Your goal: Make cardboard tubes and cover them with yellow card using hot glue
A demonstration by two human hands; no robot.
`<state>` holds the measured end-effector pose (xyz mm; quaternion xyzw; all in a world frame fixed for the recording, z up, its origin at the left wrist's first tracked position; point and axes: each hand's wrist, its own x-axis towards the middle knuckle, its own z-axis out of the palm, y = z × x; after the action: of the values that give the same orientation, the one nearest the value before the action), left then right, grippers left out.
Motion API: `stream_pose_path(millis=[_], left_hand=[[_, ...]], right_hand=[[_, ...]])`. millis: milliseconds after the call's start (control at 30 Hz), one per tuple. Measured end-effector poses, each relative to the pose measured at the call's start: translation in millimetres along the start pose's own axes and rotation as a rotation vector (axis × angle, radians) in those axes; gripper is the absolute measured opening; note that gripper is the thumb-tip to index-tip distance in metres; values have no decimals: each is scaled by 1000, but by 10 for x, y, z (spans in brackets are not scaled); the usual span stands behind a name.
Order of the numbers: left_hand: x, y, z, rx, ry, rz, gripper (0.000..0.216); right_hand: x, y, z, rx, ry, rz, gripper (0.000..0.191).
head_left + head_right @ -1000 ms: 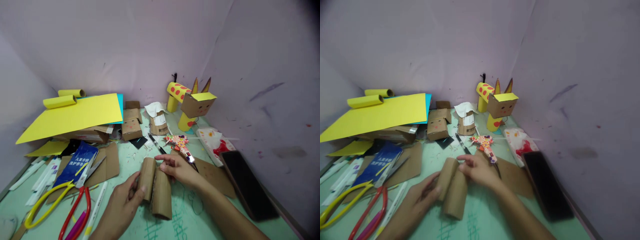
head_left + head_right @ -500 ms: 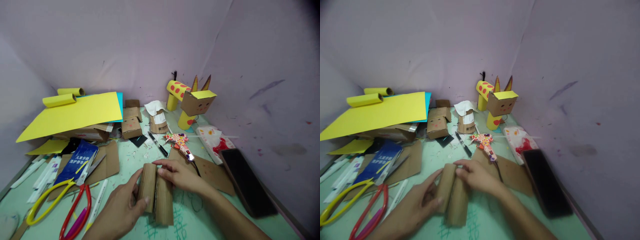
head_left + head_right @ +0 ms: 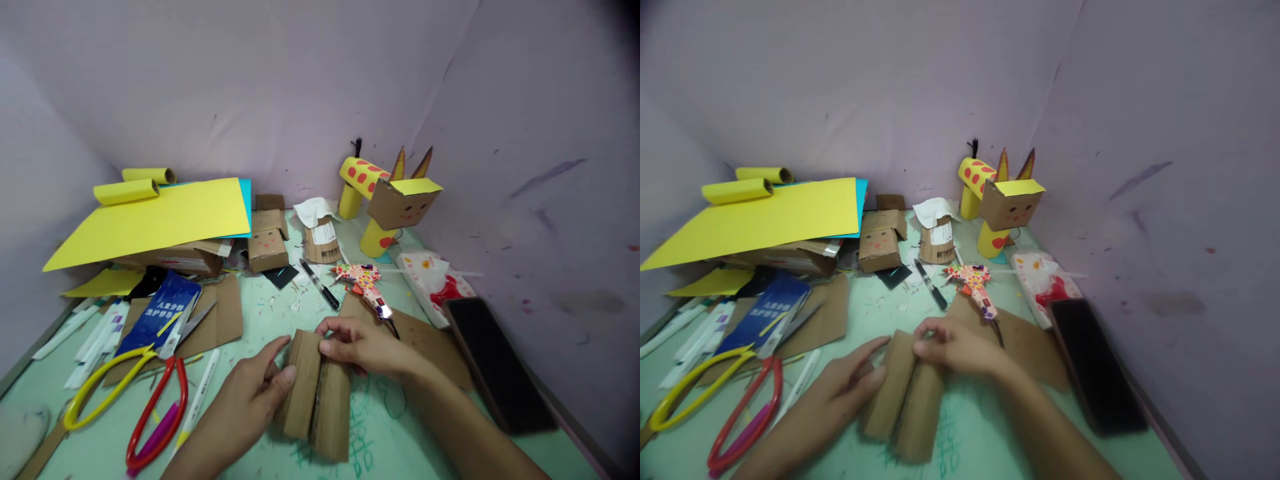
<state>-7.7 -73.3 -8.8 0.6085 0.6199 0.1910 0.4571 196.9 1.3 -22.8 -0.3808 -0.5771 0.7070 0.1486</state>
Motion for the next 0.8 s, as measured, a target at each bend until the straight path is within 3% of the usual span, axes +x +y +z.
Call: stream_pose_path(millis=[300, 533, 633, 800], left_hand=[[-5, -37, 73, -134, -86, -53, 65], [20, -12, 23, -328, -94, -21, 59], [33, 8, 4, -422, 0, -83, 60], [63, 24, -27, -525, 338, -189, 59]], right_hand=[[-23, -18, -8, -31, -46, 22, 42], [-36, -34, -34, 51, 31, -44, 43], [-13, -24, -40, 109, 87, -88, 44], [20, -15, -31, 223, 190, -194, 39]])
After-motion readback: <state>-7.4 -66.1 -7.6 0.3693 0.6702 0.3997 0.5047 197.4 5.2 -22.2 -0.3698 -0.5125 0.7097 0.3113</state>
